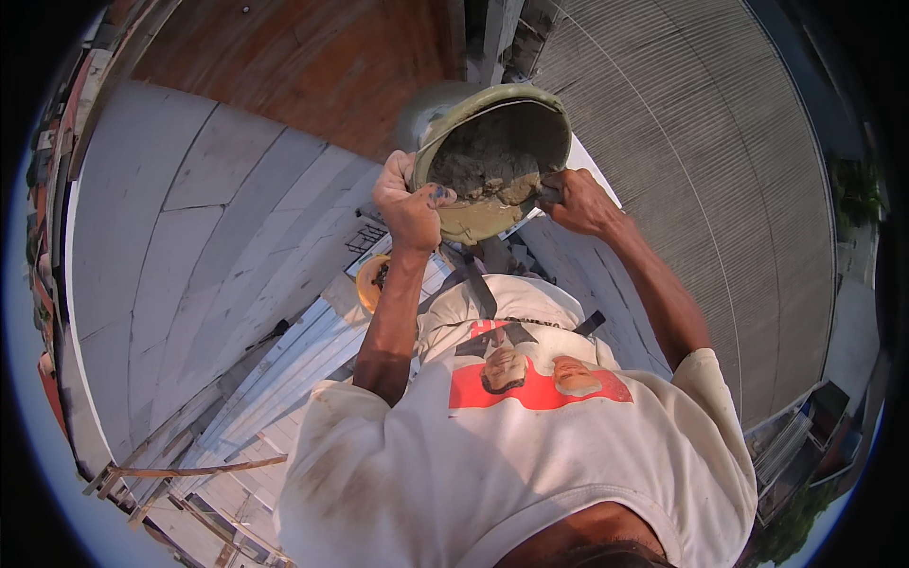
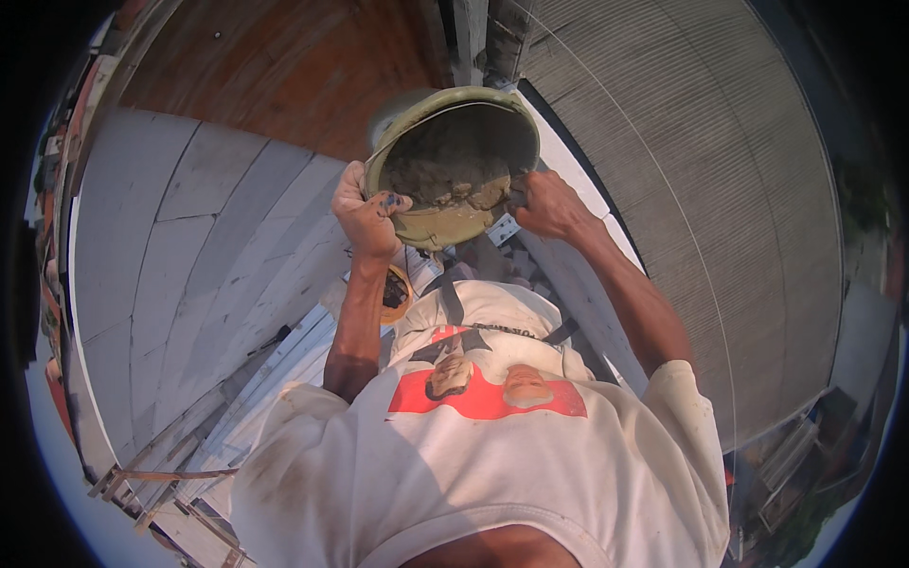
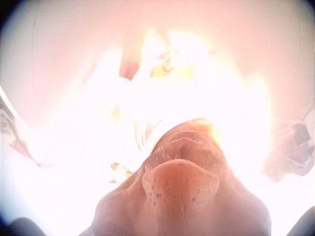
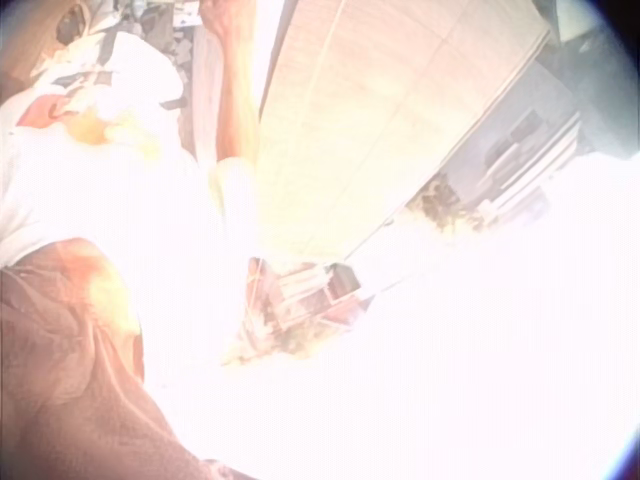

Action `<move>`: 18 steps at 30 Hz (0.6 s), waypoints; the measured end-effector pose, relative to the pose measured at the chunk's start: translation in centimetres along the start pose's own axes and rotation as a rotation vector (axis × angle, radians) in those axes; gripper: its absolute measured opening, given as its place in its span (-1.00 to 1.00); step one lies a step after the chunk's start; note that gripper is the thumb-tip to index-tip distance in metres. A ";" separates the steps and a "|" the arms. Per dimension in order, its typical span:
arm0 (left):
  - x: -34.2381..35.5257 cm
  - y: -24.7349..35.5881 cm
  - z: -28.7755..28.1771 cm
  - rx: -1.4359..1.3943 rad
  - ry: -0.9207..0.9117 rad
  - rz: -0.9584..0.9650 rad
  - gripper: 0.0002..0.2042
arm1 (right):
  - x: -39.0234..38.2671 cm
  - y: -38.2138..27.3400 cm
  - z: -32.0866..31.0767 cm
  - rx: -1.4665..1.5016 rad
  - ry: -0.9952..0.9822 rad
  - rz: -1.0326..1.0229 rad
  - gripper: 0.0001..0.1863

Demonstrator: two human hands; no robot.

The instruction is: The person scoops wet cement from a bucket using a trowel and applies it to a vertical concrete wall. They repeatedly transfer the material from the bucket to the wall surface, smoothing it with the tool.

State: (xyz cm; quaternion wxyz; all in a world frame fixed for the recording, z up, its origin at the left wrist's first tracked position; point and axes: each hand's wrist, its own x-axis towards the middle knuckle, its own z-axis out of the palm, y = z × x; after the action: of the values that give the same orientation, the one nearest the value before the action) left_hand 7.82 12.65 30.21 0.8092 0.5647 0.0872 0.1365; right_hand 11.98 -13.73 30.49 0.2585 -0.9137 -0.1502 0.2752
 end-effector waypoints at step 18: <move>0.4 -0.8 -0.4 -0.389 0.372 -0.191 -0.77 | -1.2 -6.2 -1.9 0.214 0.050 -0.157 -0.61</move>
State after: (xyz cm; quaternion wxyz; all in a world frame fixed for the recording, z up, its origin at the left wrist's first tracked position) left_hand 8.14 12.91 29.33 0.8818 0.3532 0.2591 0.1748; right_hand 11.28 -9.85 35.77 0.3789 -0.8729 -0.1848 0.2457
